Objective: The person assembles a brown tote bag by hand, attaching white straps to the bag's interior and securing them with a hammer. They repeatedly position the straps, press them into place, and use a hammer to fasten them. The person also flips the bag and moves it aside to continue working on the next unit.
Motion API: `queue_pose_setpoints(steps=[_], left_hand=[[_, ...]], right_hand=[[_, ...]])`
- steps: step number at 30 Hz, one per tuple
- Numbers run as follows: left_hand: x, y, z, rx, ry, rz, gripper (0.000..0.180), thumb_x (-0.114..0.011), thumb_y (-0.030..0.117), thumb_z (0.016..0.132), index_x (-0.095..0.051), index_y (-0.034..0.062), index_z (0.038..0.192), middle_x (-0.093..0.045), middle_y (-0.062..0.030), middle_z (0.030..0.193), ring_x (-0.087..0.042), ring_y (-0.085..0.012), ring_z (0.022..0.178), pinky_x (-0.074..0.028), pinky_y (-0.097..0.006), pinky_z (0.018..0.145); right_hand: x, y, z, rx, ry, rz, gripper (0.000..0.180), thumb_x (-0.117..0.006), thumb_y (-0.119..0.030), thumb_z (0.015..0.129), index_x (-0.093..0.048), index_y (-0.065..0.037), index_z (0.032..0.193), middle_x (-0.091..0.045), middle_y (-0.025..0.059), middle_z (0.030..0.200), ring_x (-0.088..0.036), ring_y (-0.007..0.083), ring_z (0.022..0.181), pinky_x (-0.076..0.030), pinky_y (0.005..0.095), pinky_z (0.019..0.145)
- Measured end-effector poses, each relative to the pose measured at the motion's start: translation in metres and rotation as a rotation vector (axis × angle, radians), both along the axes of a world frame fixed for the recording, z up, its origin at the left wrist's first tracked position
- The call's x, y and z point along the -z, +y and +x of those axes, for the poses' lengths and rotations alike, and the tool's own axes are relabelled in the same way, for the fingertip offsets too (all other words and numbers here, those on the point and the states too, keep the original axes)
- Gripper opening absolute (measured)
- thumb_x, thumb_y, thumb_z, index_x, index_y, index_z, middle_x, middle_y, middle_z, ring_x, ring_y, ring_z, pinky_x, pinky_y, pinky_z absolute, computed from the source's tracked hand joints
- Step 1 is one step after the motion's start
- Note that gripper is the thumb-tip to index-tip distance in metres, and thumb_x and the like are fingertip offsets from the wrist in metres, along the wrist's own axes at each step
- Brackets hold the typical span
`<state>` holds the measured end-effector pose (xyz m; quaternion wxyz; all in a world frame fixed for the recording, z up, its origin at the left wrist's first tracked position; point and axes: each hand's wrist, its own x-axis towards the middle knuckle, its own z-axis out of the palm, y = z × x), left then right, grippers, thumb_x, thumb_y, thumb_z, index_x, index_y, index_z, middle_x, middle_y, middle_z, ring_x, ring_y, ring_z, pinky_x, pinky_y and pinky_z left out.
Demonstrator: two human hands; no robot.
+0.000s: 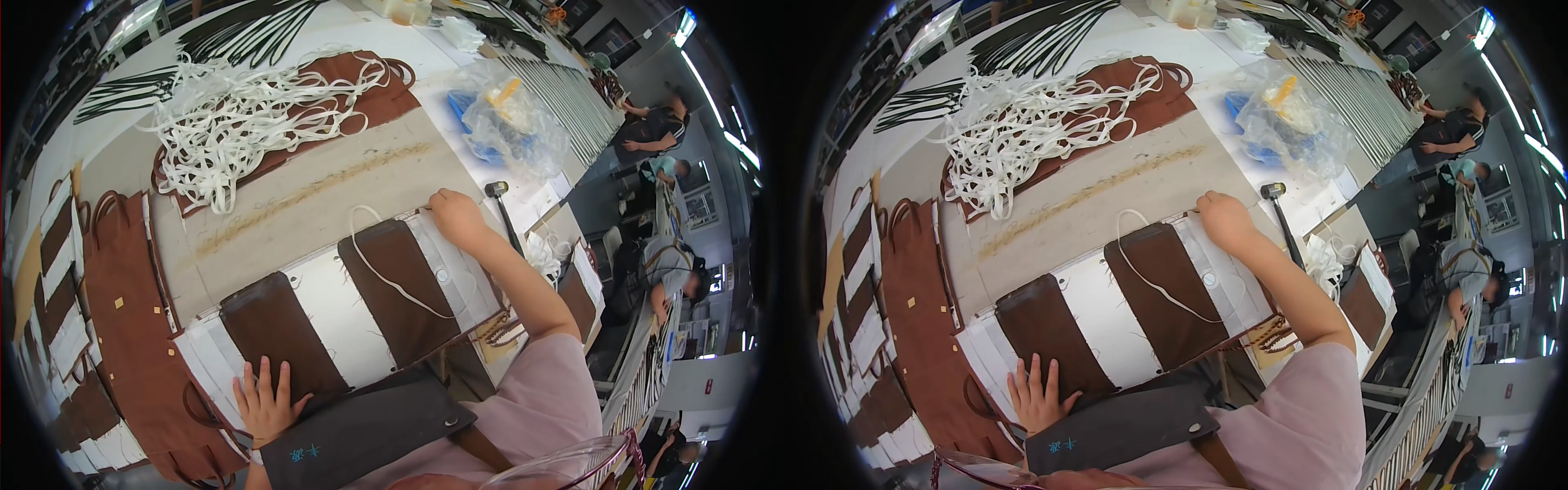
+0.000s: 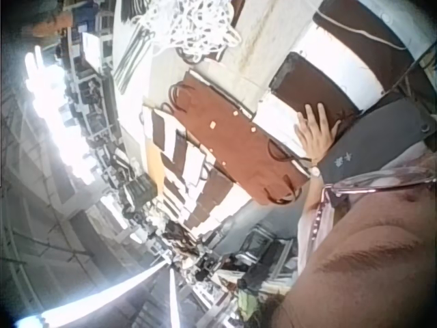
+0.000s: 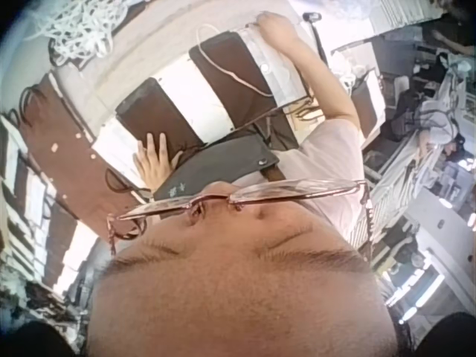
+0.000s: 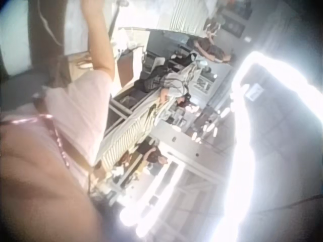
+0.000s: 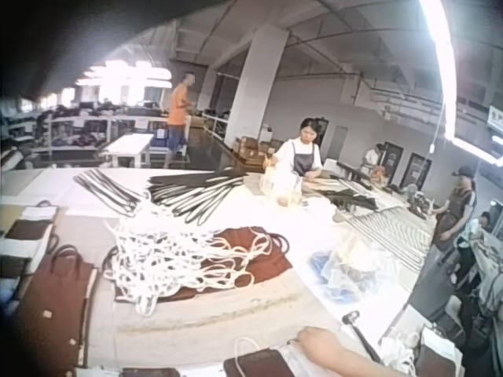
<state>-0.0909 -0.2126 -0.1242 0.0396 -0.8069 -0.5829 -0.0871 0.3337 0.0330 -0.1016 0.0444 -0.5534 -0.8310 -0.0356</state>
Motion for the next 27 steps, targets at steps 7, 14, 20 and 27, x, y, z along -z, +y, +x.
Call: queue_pose_setpoints(steps=[7, 14, 20, 27], left_hand=[[-0.001, -0.001, 0.0, 0.002, -0.005, -0.005, 0.082, -0.08, 0.052, 0.07, -0.054, 0.0178, 0.14, -0.048, -0.0146, 0.148, -0.042, -0.0412, 0.137, -0.03, -0.06, 0.112], [-0.001, -0.001, 0.0, 0.002, -0.013, 0.0, 0.082, -0.08, 0.051, 0.07, -0.054, 0.0163, 0.14, -0.048, -0.0145, 0.148, -0.041, -0.0416, 0.138, -0.029, -0.06, 0.113], [-0.002, 0.0, 0.001, 0.001, -0.008, 0.003, 0.079, -0.077, 0.055, 0.073, -0.055, 0.0175, 0.139, -0.049, -0.0141, 0.147, -0.043, -0.0401, 0.136, -0.032, -0.061, 0.111], [-0.003, 0.002, 0.001, 0.01, -0.024, -0.031, 0.079, -0.075, 0.056, 0.075, -0.053, 0.016, 0.141, -0.047, -0.0147, 0.148, -0.041, -0.0416, 0.138, -0.03, -0.061, 0.112]], right_hand=[[-0.001, 0.001, 0.003, -0.027, 0.09, -0.017, 0.007, -0.057, -0.002, 0.079, -0.059, 0.0, 0.085, -0.061, 0.0168, 0.088, -0.063, 0.0358, 0.085, -0.052, 0.0452, 0.077], [-0.004, 0.012, 0.004, -0.087, -0.035, -0.111, 0.012, -0.055, -0.003, 0.079, -0.06, 0.001, 0.089, -0.063, 0.018, 0.092, -0.064, 0.0368, 0.09, -0.052, 0.0462, 0.082], [0.0, 0.017, 0.002, 0.03, -0.028, -0.116, 0.013, -0.054, -0.004, 0.08, -0.058, 0.002, 0.091, -0.064, 0.021, 0.091, -0.065, 0.039, 0.085, -0.053, 0.0475, 0.079], [-0.002, 0.017, 0.019, 0.147, 0.205, -0.05, 0.01, -0.053, -0.006, 0.086, -0.058, -0.001, 0.093, -0.064, 0.0168, 0.091, -0.065, 0.0382, 0.084, -0.053, 0.0463, 0.076]])
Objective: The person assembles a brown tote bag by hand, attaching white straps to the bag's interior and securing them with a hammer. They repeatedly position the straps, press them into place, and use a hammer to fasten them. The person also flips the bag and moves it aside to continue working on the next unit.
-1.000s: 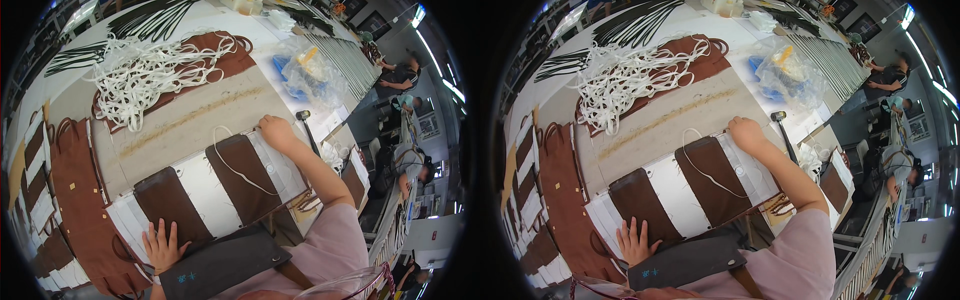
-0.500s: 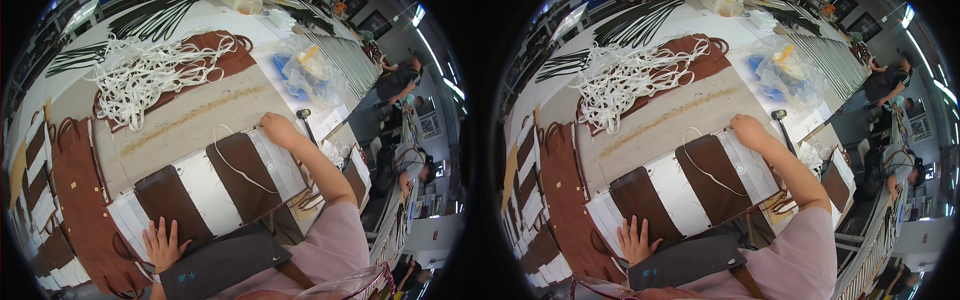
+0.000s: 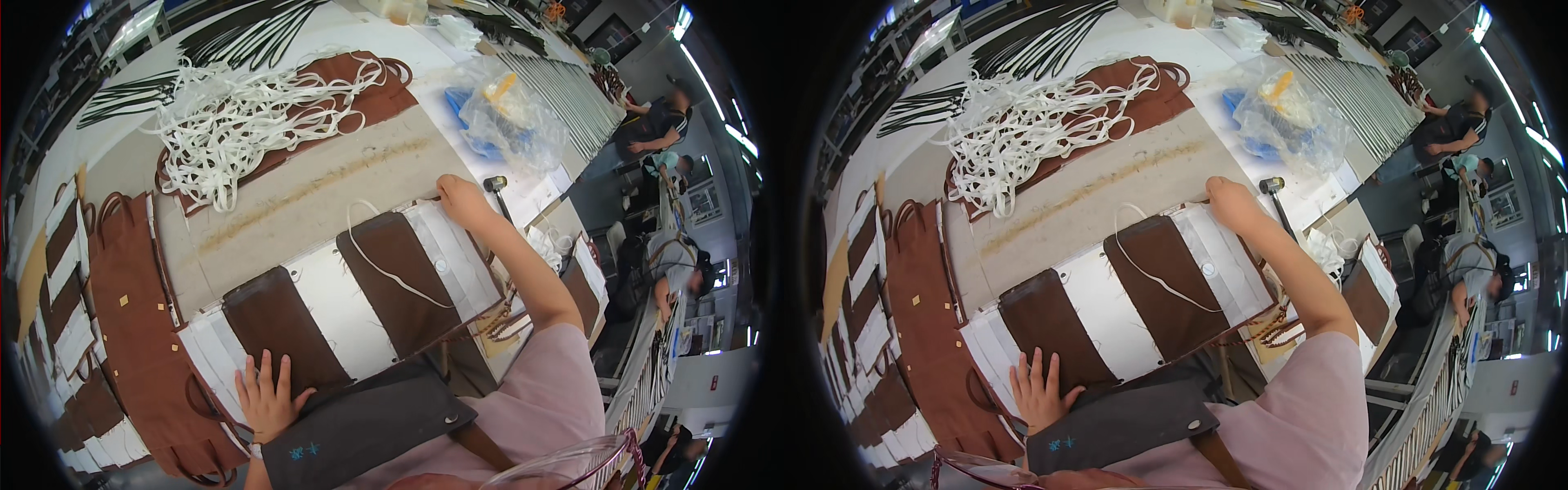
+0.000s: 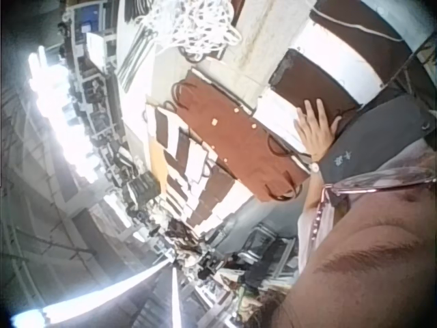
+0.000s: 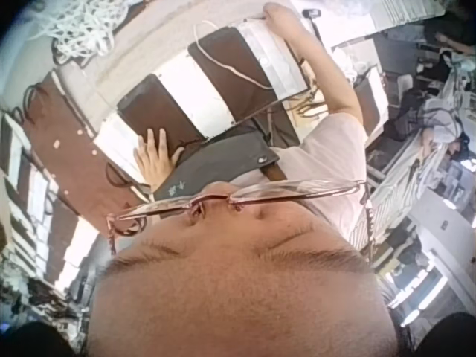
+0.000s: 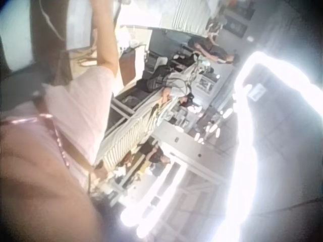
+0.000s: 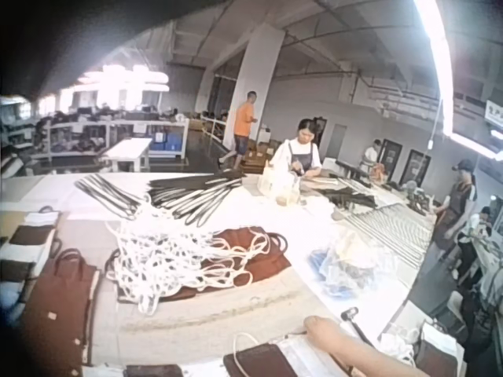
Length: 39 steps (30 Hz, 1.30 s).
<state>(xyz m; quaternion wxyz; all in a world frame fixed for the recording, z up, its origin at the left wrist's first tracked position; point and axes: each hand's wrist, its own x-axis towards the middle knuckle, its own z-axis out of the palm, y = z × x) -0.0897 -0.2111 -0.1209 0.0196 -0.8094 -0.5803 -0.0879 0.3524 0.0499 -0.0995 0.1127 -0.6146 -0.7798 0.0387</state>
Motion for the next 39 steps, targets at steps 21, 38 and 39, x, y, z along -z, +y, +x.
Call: queue_pose_setpoints(steps=[21, 38, 39], left_hand=[[-0.001, 0.0, -0.001, 0.012, -0.009, -0.015, 0.083, -0.078, 0.055, 0.074, -0.05, 0.0158, 0.143, -0.047, -0.016, 0.147, -0.042, -0.0438, 0.136, -0.031, -0.063, 0.11], [0.001, -0.001, 0.0, 0.01, 0.007, 0.002, 0.083, -0.077, 0.055, 0.074, -0.051, 0.0149, 0.142, -0.048, -0.0163, 0.147, -0.043, -0.0437, 0.135, -0.032, -0.062, 0.11], [0.002, -0.001, 0.0, 0.01, 0.008, 0.004, 0.083, -0.077, 0.056, 0.074, -0.051, 0.0146, 0.141, -0.048, -0.0164, 0.147, -0.043, -0.0438, 0.135, -0.032, -0.062, 0.11]], right_hand=[[0.013, 0.006, -0.008, -0.07, 0.124, 0.05, 0.008, -0.057, -0.01, 0.084, -0.063, -0.004, 0.082, -0.063, 0.0135, 0.086, -0.064, 0.035, 0.078, -0.051, 0.0459, 0.072], [-0.003, -0.001, -0.003, -0.303, -0.189, 0.08, 0.013, -0.059, -0.008, 0.083, -0.067, -0.006, 0.093, -0.065, 0.0093, 0.091, -0.066, 0.0301, 0.083, -0.054, 0.0411, 0.075], [-0.003, 0.0, -0.006, -0.274, -0.146, 0.075, 0.012, -0.06, -0.009, 0.083, -0.067, -0.006, 0.091, -0.065, 0.0093, 0.09, -0.066, 0.0304, 0.082, -0.053, 0.041, 0.074]])
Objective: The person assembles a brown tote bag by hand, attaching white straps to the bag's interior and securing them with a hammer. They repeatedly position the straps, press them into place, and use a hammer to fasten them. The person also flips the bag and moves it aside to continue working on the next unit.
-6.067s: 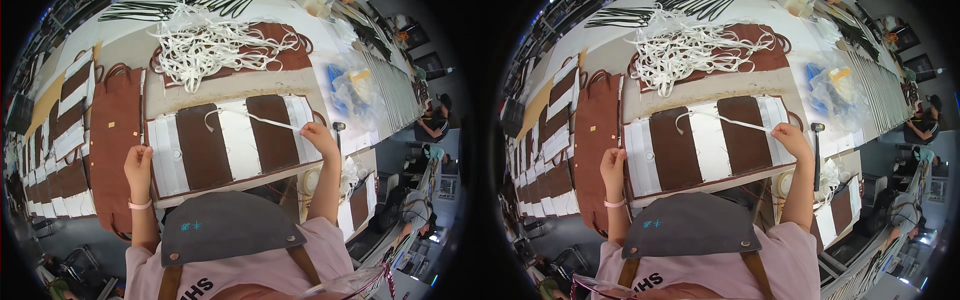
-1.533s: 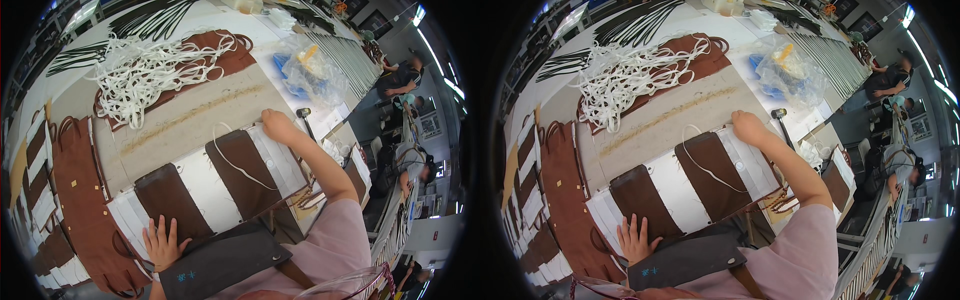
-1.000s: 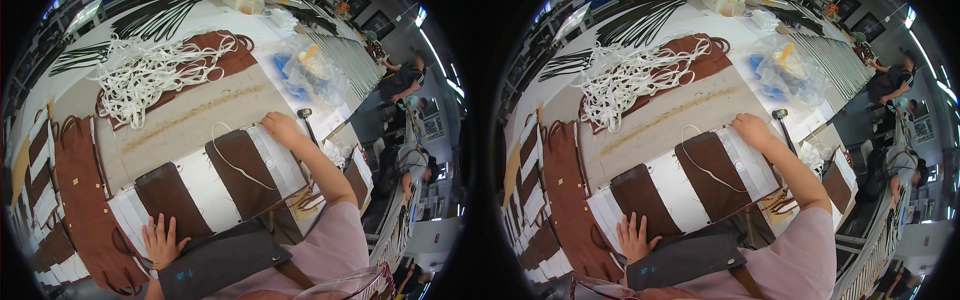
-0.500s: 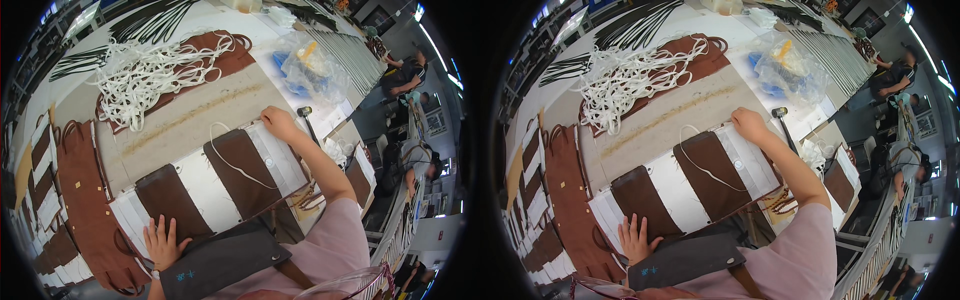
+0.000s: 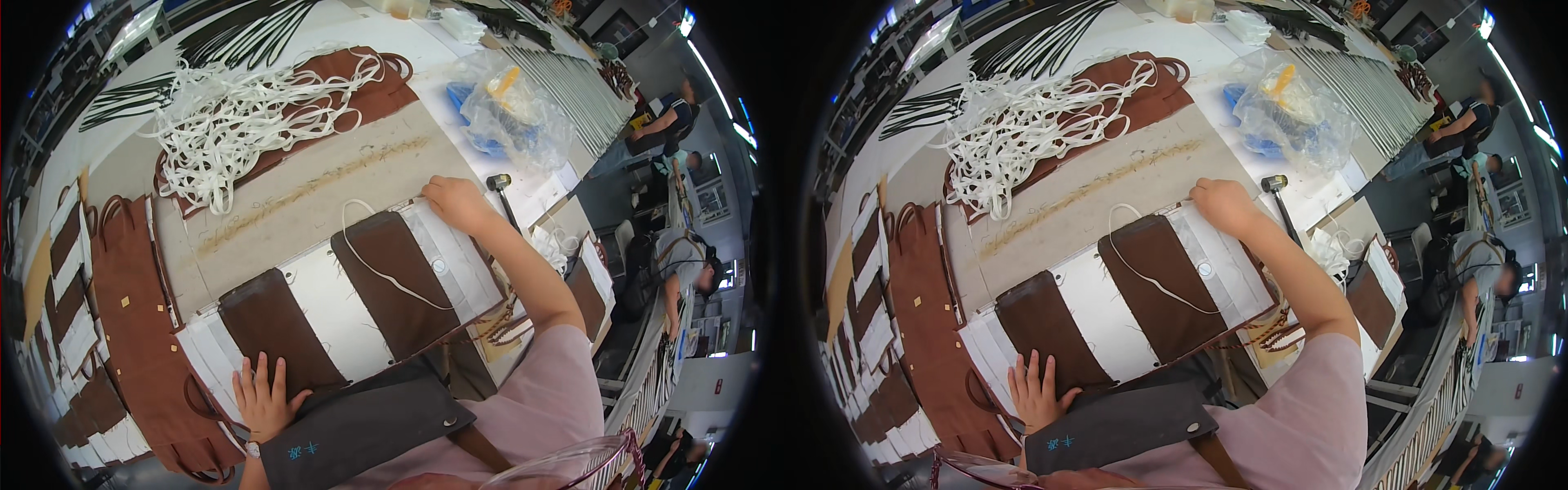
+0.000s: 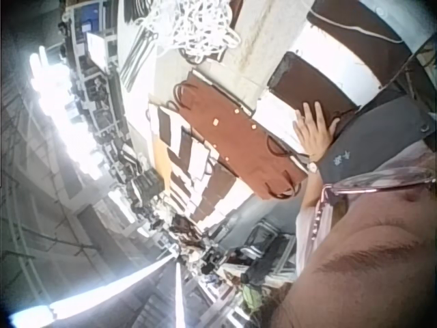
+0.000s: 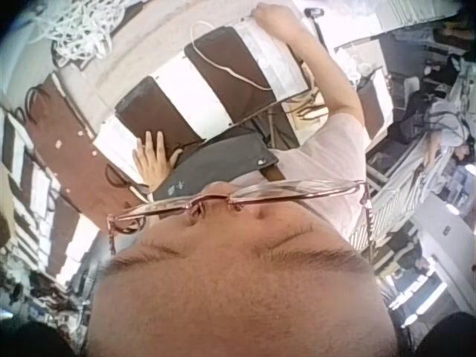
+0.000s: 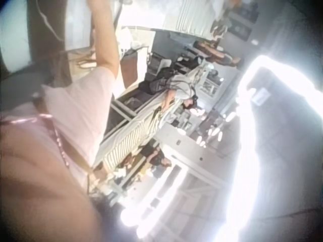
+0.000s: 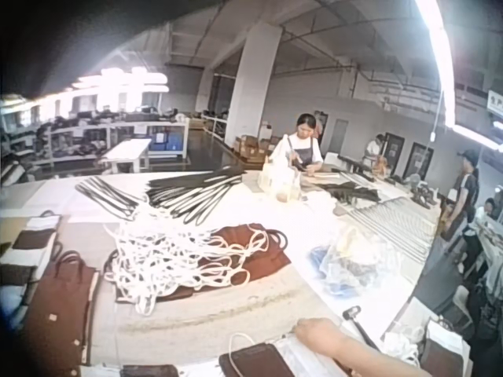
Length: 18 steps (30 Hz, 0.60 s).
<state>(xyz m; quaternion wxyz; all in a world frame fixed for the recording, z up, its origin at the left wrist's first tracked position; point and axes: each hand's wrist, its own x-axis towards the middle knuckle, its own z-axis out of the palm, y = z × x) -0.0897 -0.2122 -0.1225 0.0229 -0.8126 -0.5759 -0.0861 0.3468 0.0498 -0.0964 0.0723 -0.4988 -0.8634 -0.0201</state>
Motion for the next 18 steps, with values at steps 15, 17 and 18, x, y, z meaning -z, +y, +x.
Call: queue_pose_setpoints(steps=[15, 17, 18], left_hand=[[-0.005, -0.01, -0.019, 0.073, 0.107, -0.151, 0.079, -0.066, 0.06, 0.082, -0.05, 0.0127, 0.143, -0.04, -0.0221, 0.151, -0.035, -0.047, 0.14, -0.026, -0.064, 0.113], [-0.003, -0.01, -0.025, 0.088, 0.104, -0.174, 0.077, -0.065, 0.06, 0.084, -0.05, 0.0125, 0.143, -0.039, -0.0217, 0.153, -0.034, -0.0468, 0.14, -0.025, -0.064, 0.114], [-0.011, -0.007, -0.024, 0.099, 0.085, -0.204, 0.069, -0.063, 0.053, 0.089, -0.051, 0.0108, 0.142, -0.041, -0.0212, 0.151, -0.035, -0.0465, 0.139, -0.026, -0.062, 0.113]], right_hand=[[-0.015, -0.026, 0.047, 0.434, 0.398, 0.122, 0.009, -0.058, -0.008, 0.089, -0.066, -0.006, 0.092, -0.065, 0.0127, 0.091, -0.064, 0.0362, 0.083, -0.051, 0.0459, 0.073], [-0.025, -0.048, 0.073, 0.553, 0.419, 0.109, 0.011, -0.058, -0.01, 0.09, -0.067, -0.004, 0.093, -0.067, 0.0159, 0.087, -0.065, 0.0373, 0.081, -0.052, 0.0438, 0.072], [-0.039, -0.063, 0.078, 0.658, 0.441, 0.026, 0.012, -0.058, -0.011, 0.09, -0.067, -0.004, 0.094, -0.067, 0.017, 0.086, -0.065, 0.0376, 0.08, -0.052, 0.0431, 0.072]])
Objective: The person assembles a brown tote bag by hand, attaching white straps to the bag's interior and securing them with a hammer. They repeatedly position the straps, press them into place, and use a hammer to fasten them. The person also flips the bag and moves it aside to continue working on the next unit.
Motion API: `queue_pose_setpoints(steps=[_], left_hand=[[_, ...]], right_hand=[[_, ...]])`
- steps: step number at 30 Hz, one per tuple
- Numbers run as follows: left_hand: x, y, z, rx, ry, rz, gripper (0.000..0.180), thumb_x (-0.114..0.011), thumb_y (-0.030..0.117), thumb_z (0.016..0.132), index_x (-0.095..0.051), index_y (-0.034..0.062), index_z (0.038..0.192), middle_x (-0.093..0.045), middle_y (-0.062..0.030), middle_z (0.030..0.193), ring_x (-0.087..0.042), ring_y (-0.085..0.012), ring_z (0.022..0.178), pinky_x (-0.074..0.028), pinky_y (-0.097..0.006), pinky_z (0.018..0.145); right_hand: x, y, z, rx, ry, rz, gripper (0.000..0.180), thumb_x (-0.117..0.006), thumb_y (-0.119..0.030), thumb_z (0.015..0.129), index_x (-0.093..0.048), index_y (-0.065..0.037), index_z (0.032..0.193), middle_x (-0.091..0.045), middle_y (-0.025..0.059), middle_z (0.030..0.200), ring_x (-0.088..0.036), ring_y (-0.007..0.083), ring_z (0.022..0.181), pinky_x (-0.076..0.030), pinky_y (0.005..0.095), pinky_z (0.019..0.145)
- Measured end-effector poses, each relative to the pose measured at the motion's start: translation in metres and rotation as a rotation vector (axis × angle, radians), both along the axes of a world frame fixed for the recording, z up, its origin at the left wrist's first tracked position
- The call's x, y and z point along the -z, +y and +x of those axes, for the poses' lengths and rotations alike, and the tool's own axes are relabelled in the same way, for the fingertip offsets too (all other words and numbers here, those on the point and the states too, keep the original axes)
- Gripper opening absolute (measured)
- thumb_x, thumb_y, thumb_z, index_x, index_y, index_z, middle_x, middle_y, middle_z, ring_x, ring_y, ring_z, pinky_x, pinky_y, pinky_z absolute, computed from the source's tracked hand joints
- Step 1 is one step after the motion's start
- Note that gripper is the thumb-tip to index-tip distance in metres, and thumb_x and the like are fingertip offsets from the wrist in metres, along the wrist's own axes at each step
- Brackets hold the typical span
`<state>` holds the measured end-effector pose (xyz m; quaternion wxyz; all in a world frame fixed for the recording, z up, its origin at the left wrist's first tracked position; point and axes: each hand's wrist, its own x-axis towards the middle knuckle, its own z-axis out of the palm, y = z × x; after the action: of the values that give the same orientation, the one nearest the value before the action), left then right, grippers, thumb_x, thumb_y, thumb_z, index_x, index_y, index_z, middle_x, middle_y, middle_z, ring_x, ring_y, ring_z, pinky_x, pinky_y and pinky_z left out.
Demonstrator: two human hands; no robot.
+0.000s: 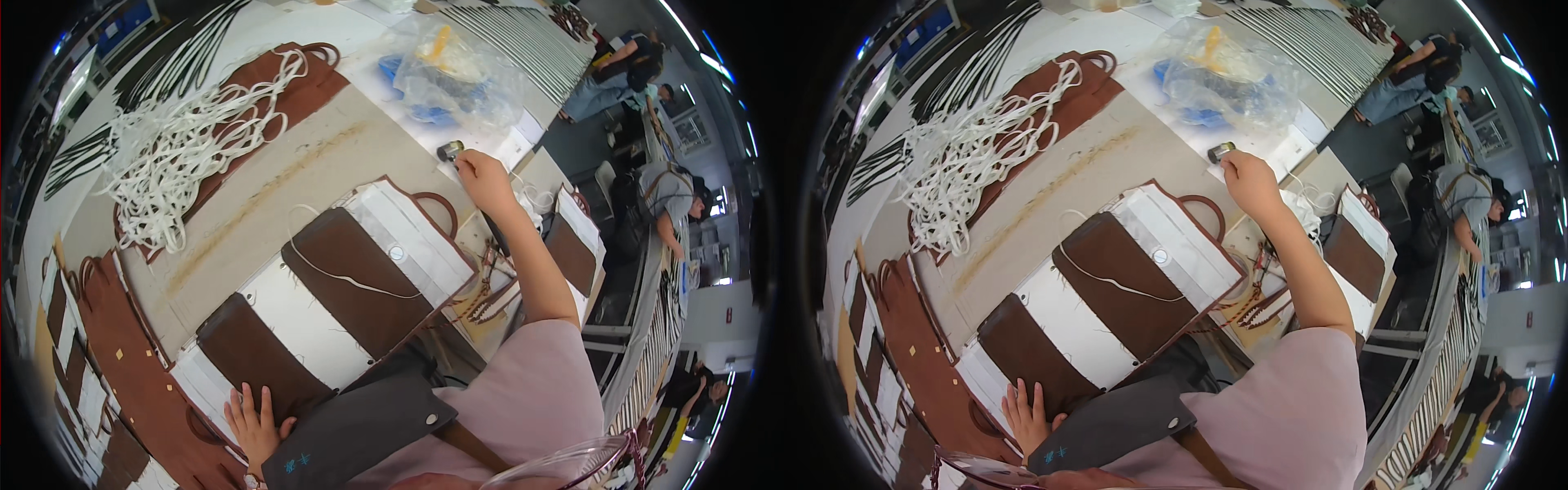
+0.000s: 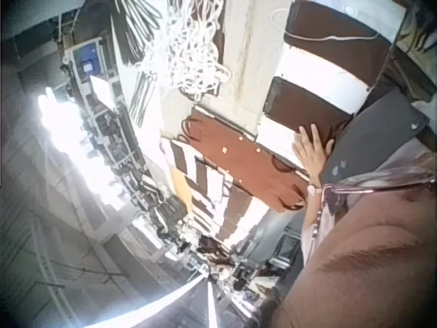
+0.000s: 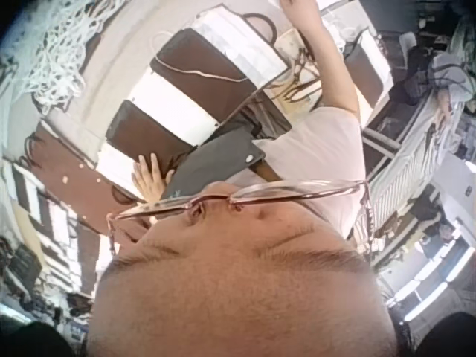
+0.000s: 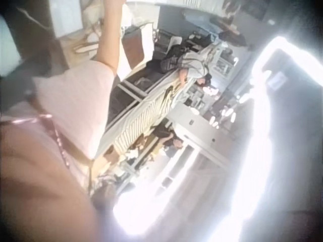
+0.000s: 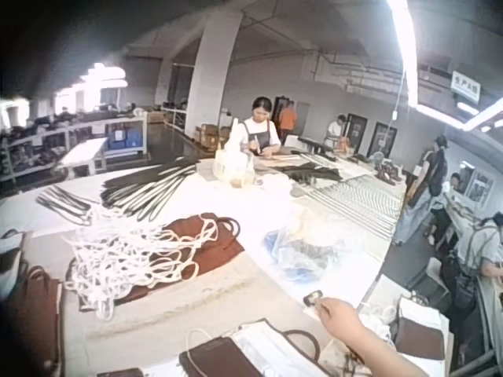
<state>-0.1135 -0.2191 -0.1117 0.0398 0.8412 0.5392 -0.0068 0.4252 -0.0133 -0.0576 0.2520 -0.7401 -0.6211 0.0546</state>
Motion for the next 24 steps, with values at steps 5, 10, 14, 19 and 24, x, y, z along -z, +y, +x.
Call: queue_pose_setpoints(steps=[5, 10, 14, 19, 24], left_hand=[[-0.03, 0.041, 0.008, -0.005, -0.161, -0.193, 0.058, -0.059, 0.037, 0.093, -0.05, 0.0041, 0.141, -0.043, -0.0205, 0.148, -0.035, -0.0444, 0.139, -0.027, -0.059, 0.112], [-0.023, 0.067, 0.037, 0.185, -0.143, -0.153, 0.068, -0.059, 0.042, 0.093, -0.042, 0.0016, 0.145, -0.032, -0.026, 0.155, -0.024, -0.0495, 0.144, -0.018, -0.064, 0.116], [-0.018, 0.072, 0.043, 0.21, -0.045, -0.174, 0.073, -0.053, 0.05, 0.095, -0.039, 0.0031, 0.149, -0.027, -0.0267, 0.158, -0.019, -0.0496, 0.146, -0.014, -0.063, 0.118], [-0.016, 0.071, 0.044, 0.215, -0.018, -0.152, 0.074, -0.049, 0.053, 0.096, -0.039, 0.0036, 0.149, -0.026, -0.0262, 0.158, -0.019, -0.0486, 0.147, -0.014, -0.062, 0.118], [-0.019, 0.071, 0.045, 0.206, -0.01, -0.139, 0.074, -0.054, 0.049, 0.094, -0.038, 0.0037, 0.15, -0.027, -0.0253, 0.159, -0.02, -0.0474, 0.147, -0.014, -0.061, 0.119]], right_hand=[[-0.02, -0.073, 0.032, 0.255, 0.462, -0.371, 0.018, -0.055, -0.012, 0.091, -0.067, 0.001, 0.095, -0.069, 0.0127, 0.077, -0.066, 0.0216, 0.066, -0.053, 0.0345, 0.063], [-0.027, -0.125, 0.01, 0.238, 0.449, -0.6, 0.021, -0.052, -0.01, 0.091, -0.068, 0.002, 0.096, -0.066, 0.0104, 0.073, -0.062, 0.0171, 0.057, -0.052, 0.0322, 0.058], [-0.007, -0.158, 0.013, 0.269, 0.159, -0.505, 0.019, -0.056, -0.009, 0.088, -0.07, -0.001, 0.097, -0.069, 0.0182, 0.081, -0.068, 0.0303, 0.079, -0.052, 0.0424, 0.072], [0.039, -0.18, 0.001, 0.23, -0.323, -0.326, 0.013, -0.06, -0.004, 0.08, -0.067, 0.0, 0.089, -0.064, 0.0174, 0.091, -0.061, 0.0352, 0.092, -0.05, 0.0446, 0.08], [0.042, -0.178, -0.007, 0.189, -0.462, -0.295, 0.012, -0.062, -0.006, 0.075, -0.062, -0.002, 0.087, -0.065, 0.0159, 0.088, -0.062, 0.0324, 0.088, -0.049, 0.0441, 0.075]])
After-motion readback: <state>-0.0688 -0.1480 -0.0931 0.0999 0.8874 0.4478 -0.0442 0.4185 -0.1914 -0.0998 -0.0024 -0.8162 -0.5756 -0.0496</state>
